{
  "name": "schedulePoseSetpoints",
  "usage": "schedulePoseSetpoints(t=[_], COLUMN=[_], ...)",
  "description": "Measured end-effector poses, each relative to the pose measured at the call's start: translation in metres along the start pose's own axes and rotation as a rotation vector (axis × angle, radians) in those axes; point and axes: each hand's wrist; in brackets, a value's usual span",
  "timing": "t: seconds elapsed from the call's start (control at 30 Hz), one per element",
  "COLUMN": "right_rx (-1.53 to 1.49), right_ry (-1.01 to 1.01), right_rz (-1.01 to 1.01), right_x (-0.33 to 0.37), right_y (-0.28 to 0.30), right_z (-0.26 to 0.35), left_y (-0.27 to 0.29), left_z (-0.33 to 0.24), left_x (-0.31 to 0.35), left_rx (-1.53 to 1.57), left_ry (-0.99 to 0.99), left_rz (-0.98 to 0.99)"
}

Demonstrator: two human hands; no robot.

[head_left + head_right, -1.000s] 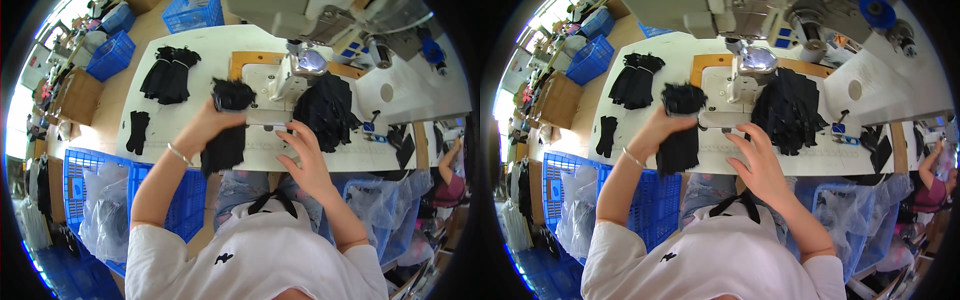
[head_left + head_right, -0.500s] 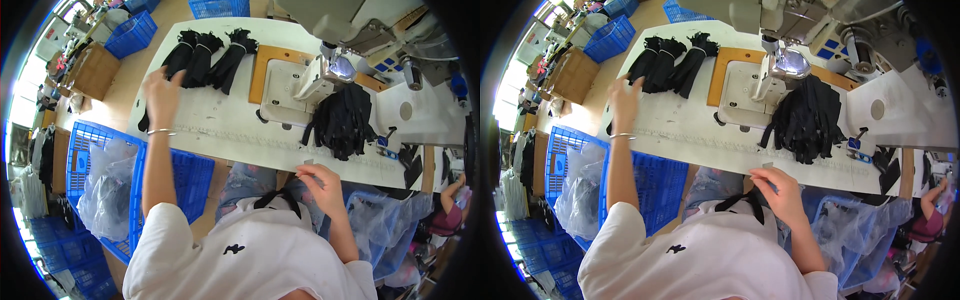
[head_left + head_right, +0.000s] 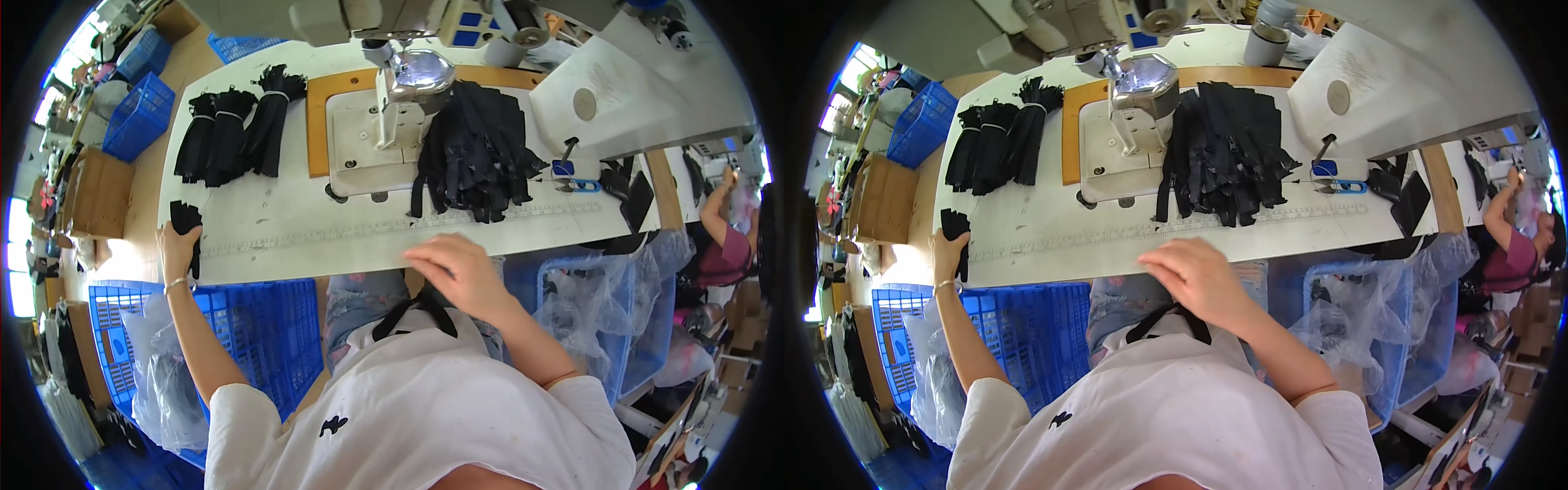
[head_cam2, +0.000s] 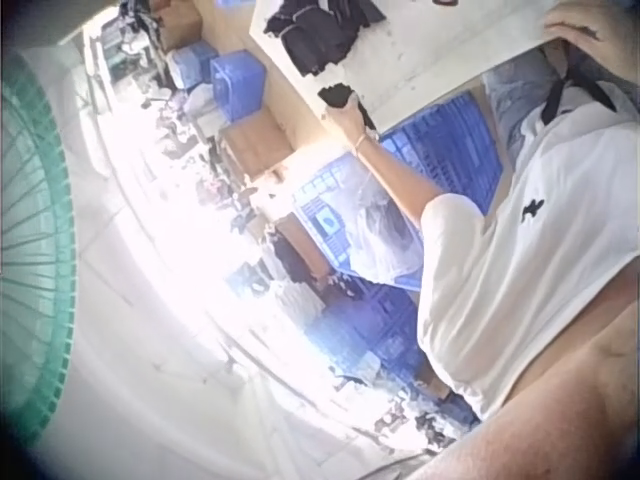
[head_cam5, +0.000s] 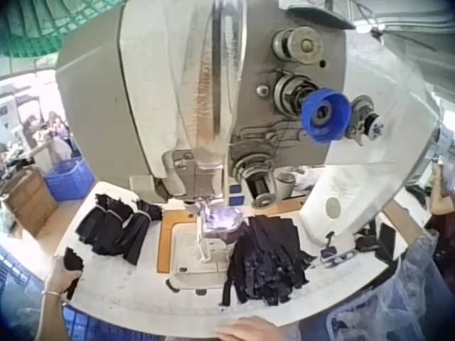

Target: Sorting and inspecting black zippers for shoe manufacturing at a workstation.

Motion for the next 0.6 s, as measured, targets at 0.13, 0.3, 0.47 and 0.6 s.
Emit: schedulePoseSetpoints(t=[0.13,0.3,0.47,0.6], right_rx=[0.128,0.471,0.674,0.598], right_ry=[0.004,-0.025,-0.274,-0.334], right_rz=[-0.234,-0.454,-0.285,-0.179], right_x=[-0.01,-0.049,-0.07,-0.076], right_y=[0.04,0.092,0.099,0.1], right_z=[-0.017,-0.044,-0.07,-0.074], left_y=[0.006,0.045,0.034,0.003], left_z=[-0.006,-0.097,-0.24,-0.277], left_x=[0.023,0.082,0.125,0.136], left_rx=[0.443,0.75,1.122,0.931], left_ry=[0.127,0.087,-0.084,-0.066], left_rz=[0.075,0.189,0.483,0.359])
Point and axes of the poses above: each hand's wrist, its own x-axis away from the middle knuckle, its own y-axis out of the back of the hand, z = x × y, and after that the axes turned 1 degree about -x, right-handed
